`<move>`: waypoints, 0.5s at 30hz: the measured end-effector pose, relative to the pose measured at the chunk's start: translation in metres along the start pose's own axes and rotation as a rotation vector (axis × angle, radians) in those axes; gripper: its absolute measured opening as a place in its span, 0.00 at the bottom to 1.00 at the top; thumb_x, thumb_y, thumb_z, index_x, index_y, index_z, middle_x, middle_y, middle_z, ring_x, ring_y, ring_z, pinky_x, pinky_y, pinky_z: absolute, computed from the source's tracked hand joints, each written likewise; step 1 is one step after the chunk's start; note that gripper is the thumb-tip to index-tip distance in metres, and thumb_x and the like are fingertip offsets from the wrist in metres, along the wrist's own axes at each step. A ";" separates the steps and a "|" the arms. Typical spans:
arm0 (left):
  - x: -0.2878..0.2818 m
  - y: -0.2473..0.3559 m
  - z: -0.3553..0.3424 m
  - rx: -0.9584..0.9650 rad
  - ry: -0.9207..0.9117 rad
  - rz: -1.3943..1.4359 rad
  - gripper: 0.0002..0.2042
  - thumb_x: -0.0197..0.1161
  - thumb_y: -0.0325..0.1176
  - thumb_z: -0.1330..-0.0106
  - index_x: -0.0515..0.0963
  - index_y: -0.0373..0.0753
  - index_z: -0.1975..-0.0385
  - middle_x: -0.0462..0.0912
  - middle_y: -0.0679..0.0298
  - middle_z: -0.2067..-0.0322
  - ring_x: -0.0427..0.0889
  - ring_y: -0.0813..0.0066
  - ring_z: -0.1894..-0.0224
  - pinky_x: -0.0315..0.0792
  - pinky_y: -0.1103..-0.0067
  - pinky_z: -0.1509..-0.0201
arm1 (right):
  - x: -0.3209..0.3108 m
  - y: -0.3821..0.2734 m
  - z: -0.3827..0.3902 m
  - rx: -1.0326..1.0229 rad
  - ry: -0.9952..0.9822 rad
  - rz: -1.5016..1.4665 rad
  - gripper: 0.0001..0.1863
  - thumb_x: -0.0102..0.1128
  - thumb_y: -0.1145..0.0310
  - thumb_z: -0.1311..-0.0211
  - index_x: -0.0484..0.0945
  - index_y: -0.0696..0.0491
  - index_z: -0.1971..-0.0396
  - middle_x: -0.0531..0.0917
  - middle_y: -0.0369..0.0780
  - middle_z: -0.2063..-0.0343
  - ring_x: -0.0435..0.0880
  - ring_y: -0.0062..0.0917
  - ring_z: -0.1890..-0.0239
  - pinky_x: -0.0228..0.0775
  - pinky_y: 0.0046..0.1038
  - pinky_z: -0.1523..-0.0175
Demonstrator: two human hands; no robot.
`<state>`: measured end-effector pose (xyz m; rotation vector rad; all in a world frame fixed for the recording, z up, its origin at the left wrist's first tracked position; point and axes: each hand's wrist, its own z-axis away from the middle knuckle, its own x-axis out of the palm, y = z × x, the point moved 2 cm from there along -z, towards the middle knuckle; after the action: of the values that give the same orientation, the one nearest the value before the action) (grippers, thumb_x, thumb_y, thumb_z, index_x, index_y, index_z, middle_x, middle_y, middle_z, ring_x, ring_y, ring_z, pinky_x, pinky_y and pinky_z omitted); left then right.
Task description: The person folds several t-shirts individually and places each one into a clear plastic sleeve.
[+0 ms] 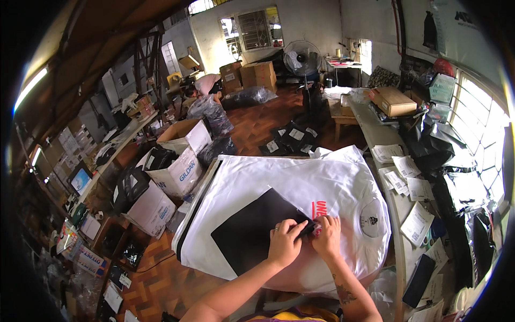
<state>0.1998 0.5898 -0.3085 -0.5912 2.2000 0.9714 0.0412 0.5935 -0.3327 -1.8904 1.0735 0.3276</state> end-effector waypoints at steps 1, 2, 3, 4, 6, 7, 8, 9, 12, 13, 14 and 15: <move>0.003 0.000 -0.002 0.016 -0.032 -0.008 0.22 0.61 0.26 0.39 0.78 0.47 0.43 0.73 0.60 0.58 0.77 0.61 0.56 0.72 0.64 0.53 | -0.002 0.001 0.003 0.079 0.054 0.036 0.21 0.73 0.71 0.62 0.82 0.53 0.62 0.80 0.43 0.57 0.75 0.40 0.51 0.63 0.40 0.42; 0.005 0.000 -0.004 0.030 -0.062 -0.016 0.23 0.61 0.25 0.41 0.79 0.47 0.44 0.72 0.60 0.61 0.78 0.61 0.60 0.74 0.66 0.56 | 0.003 0.006 0.006 0.163 0.077 -0.004 0.15 0.73 0.71 0.61 0.85 0.52 0.66 0.80 0.42 0.59 0.75 0.39 0.52 0.64 0.39 0.42; 0.005 0.001 -0.007 0.026 -0.068 -0.035 0.23 0.60 0.24 0.41 0.79 0.47 0.44 0.72 0.60 0.62 0.78 0.61 0.62 0.75 0.67 0.59 | 0.006 0.009 0.007 0.204 0.116 -0.033 0.15 0.72 0.72 0.60 0.86 0.51 0.67 0.80 0.41 0.59 0.75 0.39 0.52 0.64 0.39 0.42; 0.004 0.004 -0.009 0.020 -0.072 -0.055 0.23 0.60 0.24 0.41 0.79 0.47 0.44 0.71 0.60 0.63 0.78 0.61 0.65 0.75 0.68 0.61 | 0.008 0.011 0.008 0.244 0.154 -0.063 0.14 0.71 0.72 0.60 0.87 0.51 0.67 0.80 0.41 0.59 0.75 0.39 0.52 0.64 0.39 0.42; 0.002 0.004 -0.012 0.013 -0.085 -0.103 0.23 0.59 0.23 0.41 0.80 0.46 0.44 0.70 0.60 0.65 0.78 0.62 0.67 0.76 0.69 0.63 | 0.010 0.007 0.008 0.291 0.204 -0.065 0.11 0.70 0.75 0.54 0.88 0.49 0.67 0.79 0.41 0.59 0.78 0.33 0.55 0.71 0.34 0.49; 0.000 0.002 -0.012 0.011 -0.095 -0.131 0.22 0.59 0.23 0.41 0.80 0.46 0.44 0.70 0.60 0.65 0.78 0.62 0.67 0.77 0.69 0.63 | 0.012 0.001 0.006 0.361 0.246 -0.202 0.09 0.70 0.76 0.52 0.88 0.50 0.68 0.79 0.41 0.59 0.79 0.31 0.58 0.73 0.31 0.53; -0.003 0.000 -0.013 0.008 -0.104 -0.161 0.22 0.59 0.23 0.40 0.80 0.46 0.44 0.70 0.60 0.65 0.78 0.62 0.67 0.77 0.69 0.63 | 0.015 -0.009 0.004 0.432 0.282 -0.342 0.08 0.69 0.76 0.49 0.88 0.51 0.68 0.79 0.40 0.59 0.80 0.28 0.61 0.75 0.29 0.56; -0.002 0.002 -0.016 -0.003 -0.081 -0.160 0.22 0.59 0.23 0.40 0.80 0.46 0.44 0.70 0.60 0.65 0.78 0.62 0.68 0.77 0.69 0.63 | 0.014 -0.013 0.002 0.504 0.322 -0.468 0.06 0.69 0.77 0.47 0.87 0.52 0.68 0.78 0.40 0.60 0.82 0.26 0.64 0.76 0.26 0.59; -0.002 0.007 -0.030 -0.037 -0.017 -0.158 0.20 0.59 0.26 0.39 0.81 0.45 0.46 0.71 0.60 0.64 0.80 0.61 0.66 0.78 0.69 0.63 | 0.036 -0.008 0.005 0.721 0.334 -1.030 0.09 0.63 0.73 0.36 0.83 0.56 0.57 0.80 0.36 0.65 0.83 0.21 0.70 0.79 0.20 0.65; -0.001 0.007 -0.031 -0.047 -0.015 -0.173 0.19 0.59 0.27 0.39 0.81 0.45 0.47 0.71 0.59 0.63 0.80 0.61 0.66 0.78 0.69 0.63 | 0.038 -0.014 0.004 0.837 0.316 -1.245 0.10 0.63 0.72 0.34 0.82 0.57 0.55 0.80 0.36 0.65 0.83 0.20 0.70 0.79 0.20 0.65; 0.000 0.007 -0.032 -0.057 -0.012 -0.188 0.18 0.59 0.28 0.39 0.81 0.44 0.48 0.72 0.59 0.63 0.81 0.60 0.65 0.79 0.69 0.64 | 0.044 -0.013 0.007 0.854 0.269 -1.340 0.13 0.62 0.70 0.32 0.79 0.57 0.51 0.82 0.36 0.65 0.83 0.19 0.68 0.80 0.19 0.64; 0.003 0.008 -0.034 -0.064 -0.013 -0.198 0.18 0.60 0.29 0.39 0.81 0.44 0.48 0.72 0.59 0.63 0.81 0.60 0.64 0.79 0.69 0.64 | 0.039 -0.019 0.004 0.845 0.287 -1.359 0.12 0.61 0.70 0.32 0.79 0.57 0.51 0.82 0.36 0.64 0.83 0.19 0.67 0.80 0.19 0.64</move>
<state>0.1803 0.5678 -0.2893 -0.8135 2.0601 0.9406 0.0798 0.5794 -0.3479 -1.4590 -0.1325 -1.0253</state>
